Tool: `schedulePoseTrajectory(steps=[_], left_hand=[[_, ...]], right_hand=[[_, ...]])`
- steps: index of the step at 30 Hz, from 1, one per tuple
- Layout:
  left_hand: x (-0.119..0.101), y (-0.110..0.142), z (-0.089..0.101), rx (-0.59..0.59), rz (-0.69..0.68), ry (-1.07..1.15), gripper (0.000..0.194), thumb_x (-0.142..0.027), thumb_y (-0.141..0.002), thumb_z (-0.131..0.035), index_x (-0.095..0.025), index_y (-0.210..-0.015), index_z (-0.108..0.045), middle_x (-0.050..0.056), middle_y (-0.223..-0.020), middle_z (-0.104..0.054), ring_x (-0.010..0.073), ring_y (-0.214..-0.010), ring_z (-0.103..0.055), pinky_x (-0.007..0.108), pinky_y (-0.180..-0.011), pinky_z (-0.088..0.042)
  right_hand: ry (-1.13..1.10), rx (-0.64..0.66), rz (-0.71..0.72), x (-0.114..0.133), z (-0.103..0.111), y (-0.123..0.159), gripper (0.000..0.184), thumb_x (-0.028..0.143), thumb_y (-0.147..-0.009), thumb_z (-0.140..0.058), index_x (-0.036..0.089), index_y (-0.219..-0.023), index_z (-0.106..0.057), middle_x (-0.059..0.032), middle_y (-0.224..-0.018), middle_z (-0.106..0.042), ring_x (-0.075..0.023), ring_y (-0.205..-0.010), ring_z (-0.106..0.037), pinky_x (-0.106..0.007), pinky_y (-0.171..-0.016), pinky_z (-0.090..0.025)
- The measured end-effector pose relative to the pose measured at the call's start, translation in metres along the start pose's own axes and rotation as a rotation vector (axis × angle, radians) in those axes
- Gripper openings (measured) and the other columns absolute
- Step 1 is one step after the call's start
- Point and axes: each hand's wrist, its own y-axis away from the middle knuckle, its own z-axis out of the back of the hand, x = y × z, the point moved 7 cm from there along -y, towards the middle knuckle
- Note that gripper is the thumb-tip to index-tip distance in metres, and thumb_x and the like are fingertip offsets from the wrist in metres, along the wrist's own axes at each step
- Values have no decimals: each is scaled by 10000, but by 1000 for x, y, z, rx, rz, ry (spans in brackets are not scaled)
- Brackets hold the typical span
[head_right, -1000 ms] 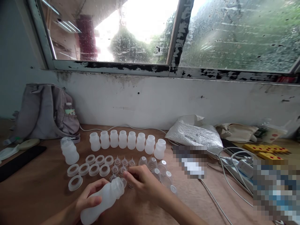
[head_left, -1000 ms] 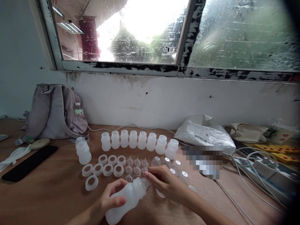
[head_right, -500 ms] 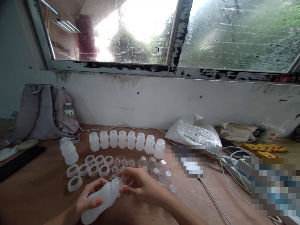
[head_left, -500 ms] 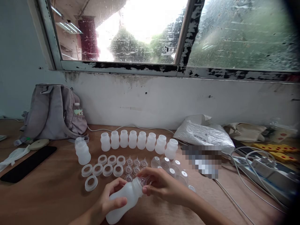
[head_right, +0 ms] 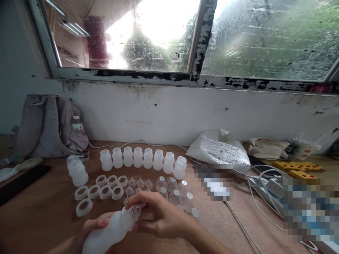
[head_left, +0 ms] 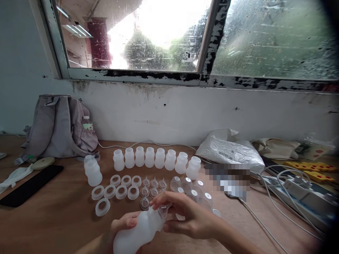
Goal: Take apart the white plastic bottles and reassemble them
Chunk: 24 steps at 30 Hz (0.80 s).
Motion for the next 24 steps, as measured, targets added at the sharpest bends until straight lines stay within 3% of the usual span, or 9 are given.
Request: schedulePoseTrajectory(steps=[6, 10, 17, 24], left_hand=[[-8, 2, -2, -52, -52, -38, 379, -399, -680, -518, -103, -911, -565, 48, -635, -586, 90, -400, -483, 165, -345, -283], [-7, 1, -1, -15, -29, -69, 362, -381, -664, -545, -106, -899, -563, 49, -639, -593, 104, -423, -505, 172, -363, -303], [-2, 0, 0, 5, 4, -13, 417, -408, -696, -480, -78, -936, -566, 81, -669, -609, 106, -416, -491, 183, -356, -266], [3, 0, 4, -12, 15, 114, 407, -404, -622, -516, -73, -844, -596, 78, -638, -609, 117, -488, -498, 179, -393, -282]], right_hand=[[113, -139, -110, -8, 4, -1, 356, 334, -729, -625, 208, -1055, -554, -43, -991, -581, -157, -835, -559, -261, -710, -468], [37, -87, -176, -17, 0, 0, 354, 318, -715, -639, 176, -1029, -556, -38, -868, -593, -140, -725, -574, -251, -640, -484], [-64, -49, -53, -7, -4, 2, 348, 84, -703, -606, 195, -1030, -560, -58, -1069, -544, -162, -931, -562, -251, -763, -489], [-118, 11, 55, 1, -9, 3, 340, 24, -711, -571, 178, -1014, -586, -87, -1142, -530, -198, -1089, -489, -293, -850, -465]])
